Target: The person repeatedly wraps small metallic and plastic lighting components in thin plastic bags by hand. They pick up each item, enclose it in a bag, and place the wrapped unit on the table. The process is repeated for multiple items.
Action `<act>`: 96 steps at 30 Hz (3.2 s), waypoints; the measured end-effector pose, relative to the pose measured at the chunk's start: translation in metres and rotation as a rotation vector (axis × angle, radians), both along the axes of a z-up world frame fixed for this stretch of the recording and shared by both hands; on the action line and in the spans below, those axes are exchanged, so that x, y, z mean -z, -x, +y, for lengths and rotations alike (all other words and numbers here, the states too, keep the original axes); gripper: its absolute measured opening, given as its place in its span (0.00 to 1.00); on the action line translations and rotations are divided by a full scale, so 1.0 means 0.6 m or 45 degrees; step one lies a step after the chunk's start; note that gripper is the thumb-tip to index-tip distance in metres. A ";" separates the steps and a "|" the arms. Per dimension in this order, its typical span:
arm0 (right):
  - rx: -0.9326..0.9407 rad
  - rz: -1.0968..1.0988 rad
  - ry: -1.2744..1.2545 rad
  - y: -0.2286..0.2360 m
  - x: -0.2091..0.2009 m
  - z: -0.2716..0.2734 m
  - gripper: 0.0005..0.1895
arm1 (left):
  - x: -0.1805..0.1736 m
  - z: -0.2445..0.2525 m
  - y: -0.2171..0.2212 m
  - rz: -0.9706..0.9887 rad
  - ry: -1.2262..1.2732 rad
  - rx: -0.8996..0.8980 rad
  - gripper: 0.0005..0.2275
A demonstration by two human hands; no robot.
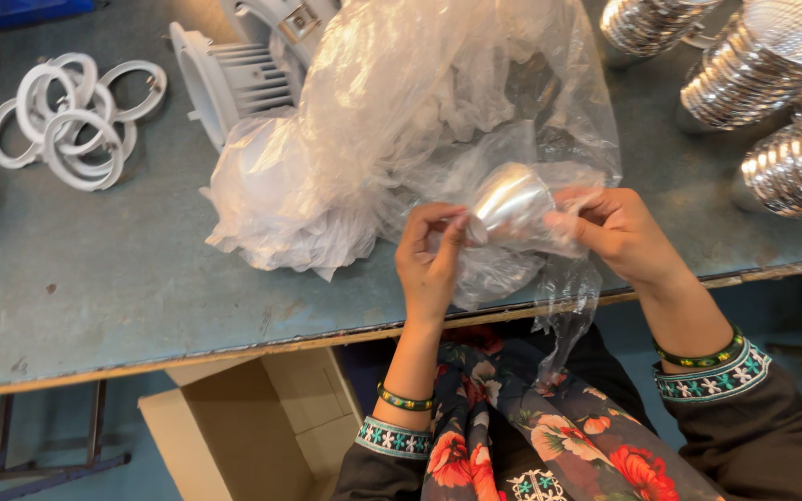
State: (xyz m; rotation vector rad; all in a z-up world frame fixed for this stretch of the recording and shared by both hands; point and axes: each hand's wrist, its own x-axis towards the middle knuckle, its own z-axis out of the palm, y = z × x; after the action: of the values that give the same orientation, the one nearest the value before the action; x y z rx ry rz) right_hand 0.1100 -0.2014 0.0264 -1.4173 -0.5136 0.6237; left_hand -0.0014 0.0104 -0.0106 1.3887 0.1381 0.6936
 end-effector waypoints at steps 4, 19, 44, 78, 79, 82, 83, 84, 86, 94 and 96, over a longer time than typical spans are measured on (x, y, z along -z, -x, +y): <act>0.131 -0.073 -0.139 0.003 -0.009 -0.048 0.11 | 0.010 0.008 0.003 0.082 0.237 -0.069 0.06; 1.177 -1.652 1.052 -0.019 -0.083 -0.334 0.07 | 0.009 0.015 0.011 0.061 0.367 -0.178 0.08; -0.007 -1.531 0.320 0.113 -0.105 0.044 0.56 | -0.041 -0.023 0.051 -0.027 -0.152 -0.041 0.06; 0.270 -0.947 0.357 0.092 -0.039 -0.037 0.13 | -0.091 -0.033 0.063 0.100 -1.062 -0.187 0.14; 0.276 -1.056 0.410 0.082 -0.037 -0.038 0.13 | -0.092 -0.037 0.053 0.135 -1.098 -0.138 0.14; 0.189 -1.242 0.547 0.065 -0.020 -0.017 0.17 | -0.081 -0.044 0.008 0.208 -1.255 -0.036 0.16; 0.144 -1.280 0.589 0.061 -0.013 -0.006 0.19 | -0.074 -0.041 -0.012 0.211 -1.341 -0.031 0.17; 0.149 -1.327 0.659 0.061 -0.007 0.003 0.19 | -0.067 -0.034 -0.035 0.213 -1.430 -0.025 0.19; 0.158 -1.420 0.803 0.068 0.001 0.013 0.18 | -0.049 -0.014 -0.082 0.222 -1.591 -0.065 0.19; 0.126 -1.340 0.750 0.061 0.002 0.010 0.19 | 0.005 0.107 -0.323 0.270 -2.212 -0.376 0.15; 0.120 -1.353 0.763 0.060 0.000 0.013 0.21 | 0.029 0.120 -0.361 0.276 -2.185 -0.379 0.16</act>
State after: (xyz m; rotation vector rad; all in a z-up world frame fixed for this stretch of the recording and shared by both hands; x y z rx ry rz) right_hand 0.0738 -0.1938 0.0266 -2.3036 -1.1345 -0.1432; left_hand 0.2151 0.0827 -0.0277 3.1329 -0.1508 0.9163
